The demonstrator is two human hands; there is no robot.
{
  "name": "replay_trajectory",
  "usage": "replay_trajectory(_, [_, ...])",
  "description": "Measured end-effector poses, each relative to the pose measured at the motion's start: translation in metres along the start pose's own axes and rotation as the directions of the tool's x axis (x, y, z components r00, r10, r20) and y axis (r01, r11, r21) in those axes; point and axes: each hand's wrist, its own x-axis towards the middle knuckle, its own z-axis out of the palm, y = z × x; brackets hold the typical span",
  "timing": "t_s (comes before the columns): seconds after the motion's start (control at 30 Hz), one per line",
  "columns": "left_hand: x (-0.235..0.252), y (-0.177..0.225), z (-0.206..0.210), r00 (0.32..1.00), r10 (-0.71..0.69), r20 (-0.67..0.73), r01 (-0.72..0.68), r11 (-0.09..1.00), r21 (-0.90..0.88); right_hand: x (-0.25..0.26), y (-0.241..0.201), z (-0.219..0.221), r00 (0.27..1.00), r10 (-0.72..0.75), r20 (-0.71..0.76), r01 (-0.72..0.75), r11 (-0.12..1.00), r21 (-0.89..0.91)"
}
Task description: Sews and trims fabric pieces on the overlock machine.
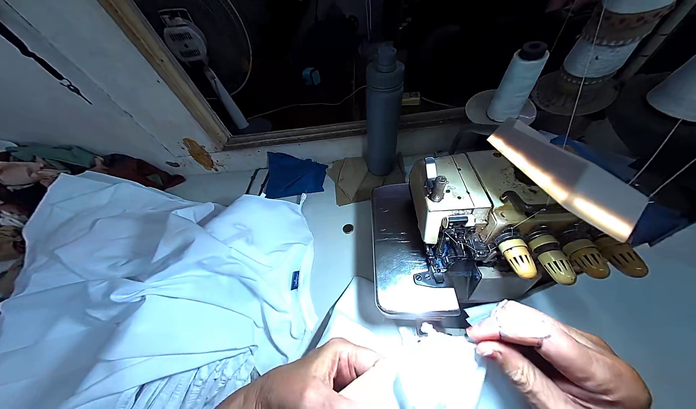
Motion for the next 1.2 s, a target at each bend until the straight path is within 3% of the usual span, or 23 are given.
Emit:
replay_trajectory(0.07, [-0.003, -0.003, 0.001, 0.994, 0.104, 0.018, -0.101, 0.987, -0.121, -0.002, 0.009, 0.001, 0.999, 0.006, -0.041, -0.008, 0.999, -0.049])
replay_trajectory(0.13, [-0.005, 0.001, 0.011, 0.99, 0.131, -0.052, -0.14, 0.964, -0.227, -0.004, 0.01, 0.002, 0.997, -0.009, -0.077, -0.003, 0.987, -0.161])
replay_trajectory(0.23, [-0.004, 0.017, 0.032, 0.952, 0.083, -0.296, -0.122, 0.986, -0.116, -0.006, -0.017, 0.003, 0.994, -0.093, 0.064, 0.109, 0.937, -0.331])
replay_trajectory(0.4, [-0.017, 0.051, 0.045, 0.918, 0.235, -0.319, -0.202, 0.97, 0.134, 0.003, -0.026, 0.021, 0.926, -0.132, 0.355, 0.313, 0.793, -0.522])
replay_trajectory(0.47, [-0.039, 0.069, 0.041, 0.896, 0.329, -0.297, -0.248, 0.928, 0.28, 0.008, -0.023, 0.009, 0.914, -0.134, 0.383, 0.313, 0.833, -0.455])
replay_trajectory(0.53, [-0.065, 0.083, 0.032, 0.885, 0.417, -0.205, -0.295, 0.845, 0.445, 0.01, -0.028, -0.006, 0.931, -0.118, 0.345, 0.168, 0.978, -0.12])
replay_trajectory(0.57, [-0.075, 0.088, 0.028, 0.877, 0.452, -0.161, -0.318, 0.799, 0.51, 0.011, -0.031, -0.013, 0.937, -0.114, 0.329, 0.085, 0.991, 0.102])
replay_trajectory(0.63, [-0.084, 0.094, 0.023, 0.884, 0.456, -0.102, -0.253, 0.65, 0.717, 0.015, -0.034, -0.029, 0.91, -0.127, 0.395, -0.046, 0.915, 0.4])
replay_trajectory(0.67, [-0.082, 0.089, 0.015, 0.871, 0.481, -0.103, -0.146, 0.452, 0.88, 0.014, -0.034, -0.035, 0.888, -0.12, 0.445, -0.069, 0.92, 0.387])
replay_trajectory(0.7, [-0.074, 0.077, 0.006, 0.818, 0.566, -0.099, 0.034, 0.124, 0.992, 0.009, -0.03, -0.037, 0.871, -0.087, 0.483, -0.041, 0.968, 0.248])
replay_trajectory(0.73, [-0.063, 0.063, -0.001, 0.755, 0.652, -0.066, 0.21, -0.144, 0.967, 0.002, -0.024, -0.035, 0.854, -0.048, 0.518, 0.04, 0.999, 0.026])
replay_trajectory(0.77, [-0.056, 0.055, -0.003, 0.729, 0.684, -0.041, 0.293, -0.257, 0.921, -0.005, -0.016, -0.032, 0.83, 0.005, 0.558, 0.127, 0.972, -0.197])
replay_trajectory(0.8, [-0.05, 0.051, -0.001, 0.725, 0.687, -0.036, 0.283, -0.249, 0.926, -0.011, -0.01, -0.028, 0.807, 0.05, 0.589, 0.177, 0.93, -0.322])
replay_trajectory(0.83, [-0.045, 0.048, 0.003, 0.733, 0.679, -0.044, 0.216, -0.17, 0.961, -0.014, -0.007, -0.026, 0.785, 0.085, 0.613, 0.185, 0.913, -0.363])
replay_trajectory(0.9, [-0.035, 0.041, 0.01, 0.758, 0.643, -0.108, 0.027, 0.134, 0.991, -0.015, -0.007, -0.025, 0.785, 0.108, 0.611, 0.149, 0.923, -0.355])
replay_trajectory(0.97, [-0.026, 0.034, 0.012, 0.766, 0.621, -0.167, -0.128, 0.402, 0.907, -0.01, -0.009, -0.02, 0.861, 0.049, 0.505, 0.113, 0.952, -0.285])
replay_trajectory(1.0, [-0.023, 0.033, 0.013, 0.772, 0.61, -0.179, -0.169, 0.469, 0.867, -0.004, -0.012, -0.014, 0.9, 0.006, 0.436, 0.096, 0.973, -0.211])
replay_trajectory(1.1, [-0.019, 0.034, 0.018, 0.773, 0.611, -0.171, -0.175, 0.465, 0.868, 0.004, -0.028, 0.012, 0.947, -0.016, 0.321, 0.017, 1.0, -0.002])
replay_trajectory(1.2, [-0.017, 0.036, 0.023, 0.736, 0.659, -0.157, -0.153, 0.387, 0.909, -0.003, -0.029, 0.042, 0.966, 0.017, 0.258, -0.008, 0.999, -0.038])
